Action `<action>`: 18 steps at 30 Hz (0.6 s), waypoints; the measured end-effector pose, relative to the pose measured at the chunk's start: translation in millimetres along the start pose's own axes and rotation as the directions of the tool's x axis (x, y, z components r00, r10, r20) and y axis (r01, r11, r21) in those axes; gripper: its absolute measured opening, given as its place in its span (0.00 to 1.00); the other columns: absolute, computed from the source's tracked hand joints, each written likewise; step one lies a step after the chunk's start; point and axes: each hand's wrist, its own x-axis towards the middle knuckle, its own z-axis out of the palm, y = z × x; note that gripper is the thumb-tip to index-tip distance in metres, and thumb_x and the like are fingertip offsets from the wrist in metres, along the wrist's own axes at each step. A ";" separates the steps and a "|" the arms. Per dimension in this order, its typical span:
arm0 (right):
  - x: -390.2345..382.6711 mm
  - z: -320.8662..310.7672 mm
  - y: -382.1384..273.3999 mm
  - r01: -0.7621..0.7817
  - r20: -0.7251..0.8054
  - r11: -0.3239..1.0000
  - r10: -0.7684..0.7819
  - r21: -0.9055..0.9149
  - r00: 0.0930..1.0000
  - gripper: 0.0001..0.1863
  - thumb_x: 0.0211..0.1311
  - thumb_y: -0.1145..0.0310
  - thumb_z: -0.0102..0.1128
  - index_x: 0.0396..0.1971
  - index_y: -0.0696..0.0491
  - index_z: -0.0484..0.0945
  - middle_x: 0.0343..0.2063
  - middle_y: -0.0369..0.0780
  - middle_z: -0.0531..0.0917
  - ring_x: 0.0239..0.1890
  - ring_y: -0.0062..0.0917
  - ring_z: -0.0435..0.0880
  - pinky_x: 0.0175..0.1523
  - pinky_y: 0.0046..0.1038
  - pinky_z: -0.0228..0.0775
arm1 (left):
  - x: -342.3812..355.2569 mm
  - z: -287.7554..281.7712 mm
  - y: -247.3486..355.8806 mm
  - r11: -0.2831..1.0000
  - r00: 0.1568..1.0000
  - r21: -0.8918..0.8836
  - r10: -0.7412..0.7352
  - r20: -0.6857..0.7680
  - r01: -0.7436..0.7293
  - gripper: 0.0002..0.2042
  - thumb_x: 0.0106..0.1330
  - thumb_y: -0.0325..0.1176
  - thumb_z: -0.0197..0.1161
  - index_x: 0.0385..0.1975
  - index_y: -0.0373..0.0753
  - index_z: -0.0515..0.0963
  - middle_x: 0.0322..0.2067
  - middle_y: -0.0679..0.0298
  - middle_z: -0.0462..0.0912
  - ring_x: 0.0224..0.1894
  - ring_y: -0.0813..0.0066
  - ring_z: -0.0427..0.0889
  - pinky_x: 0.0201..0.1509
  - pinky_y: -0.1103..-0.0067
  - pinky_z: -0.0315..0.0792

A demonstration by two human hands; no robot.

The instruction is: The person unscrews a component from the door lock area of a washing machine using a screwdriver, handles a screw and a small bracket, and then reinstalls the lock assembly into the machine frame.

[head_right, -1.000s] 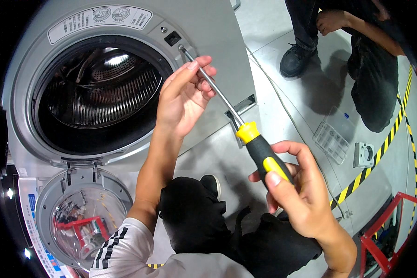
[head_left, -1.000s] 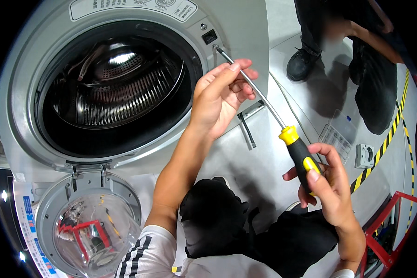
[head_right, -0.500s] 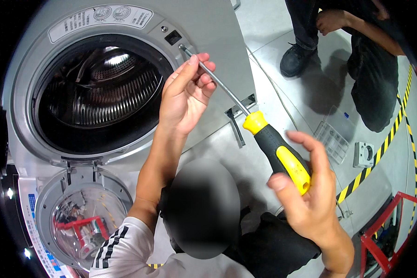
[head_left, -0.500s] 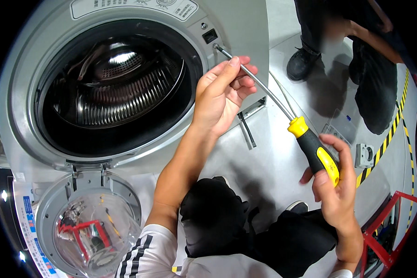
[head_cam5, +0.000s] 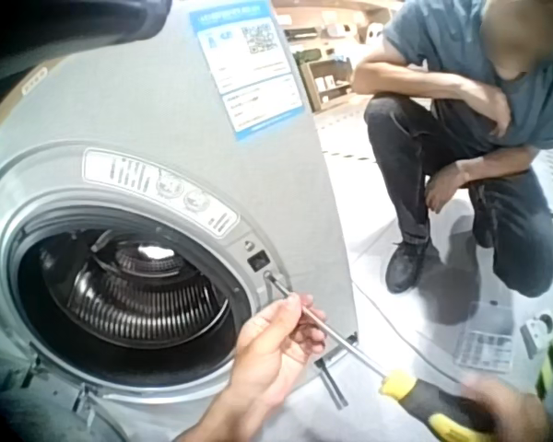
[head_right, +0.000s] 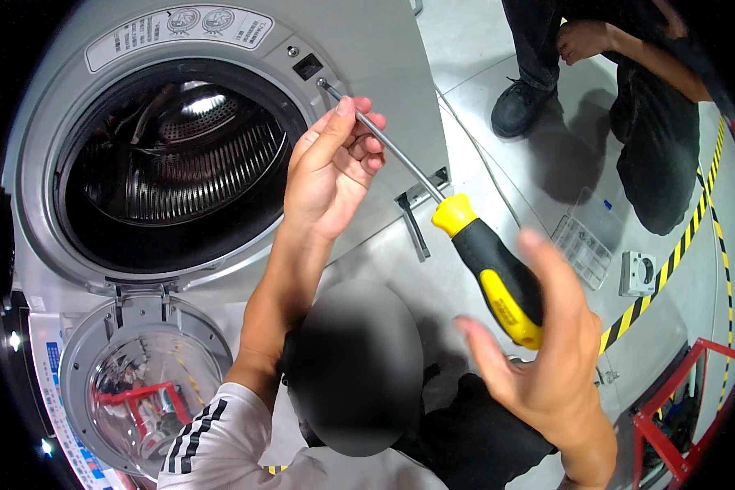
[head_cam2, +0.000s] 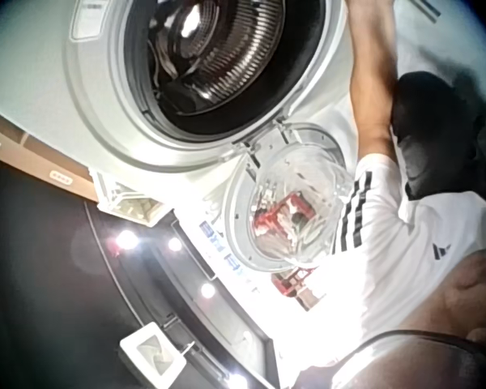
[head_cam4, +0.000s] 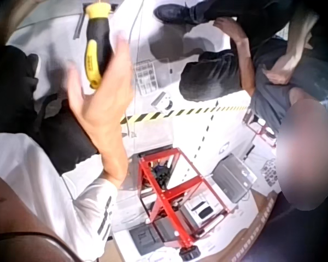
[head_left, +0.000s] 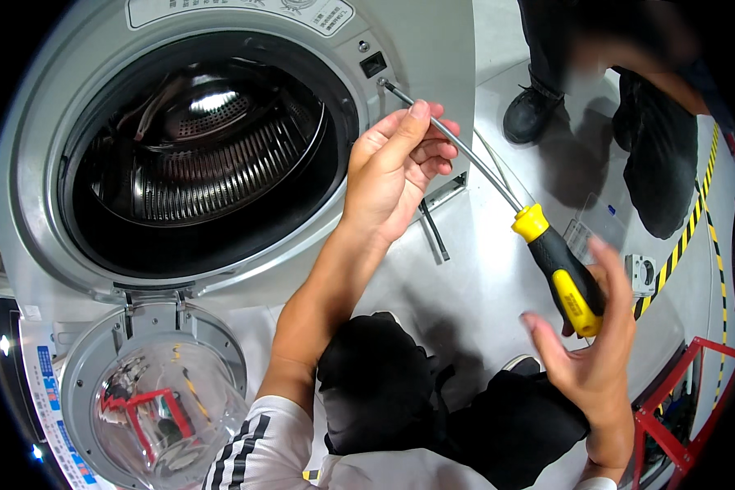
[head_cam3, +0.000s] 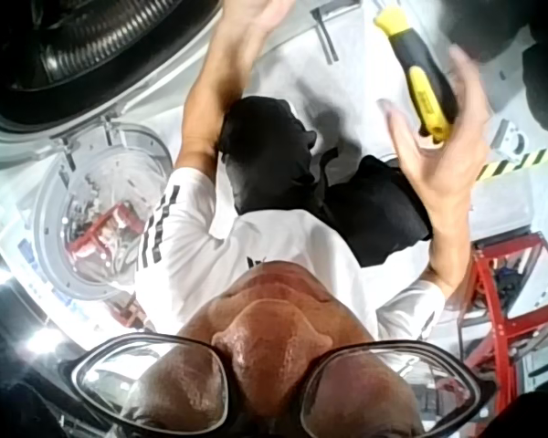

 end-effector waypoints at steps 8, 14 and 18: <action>-0.1 -11.6 -12.9 -0.555 0.288 0.796 0.488 0.240 0.824 0.25 0.50 0.65 0.66 0.45 0.61 0.70 0.22 0.44 0.79 0.20 0.28 0.82 0.27 0.20 0.69 | -0.8 -2.2 3.7 0.998 0.995 -0.064 -0.015 0.097 0.021 0.12 0.65 0.39 0.58 0.37 0.35 0.75 0.30 0.58 0.81 0.29 0.74 0.80 0.33 0.79 0.74; 0.1 1.6 1.3 0.079 0.045 0.990 -0.074 -0.115 0.996 0.27 0.45 0.69 0.70 0.45 0.62 0.70 0.24 0.46 0.80 0.23 0.31 0.83 0.29 0.21 0.70 | -3.5 -0.2 -0.8 1.000 1.000 -0.001 0.000 -0.009 0.000 0.13 0.65 0.39 0.59 0.37 0.34 0.75 0.30 0.58 0.81 0.29 0.73 0.81 0.35 0.79 0.76; -0.7 -8.2 -12.7 -0.337 0.249 0.932 0.298 0.131 0.922 0.22 0.51 0.67 0.66 0.43 0.63 0.71 0.19 0.42 0.79 0.20 0.27 0.81 0.28 0.21 0.70 | -1.8 -7.1 -0.2 0.999 0.999 0.007 -0.038 -0.032 0.038 0.12 0.65 0.38 0.59 0.38 0.34 0.75 0.29 0.58 0.81 0.29 0.73 0.81 0.34 0.80 0.76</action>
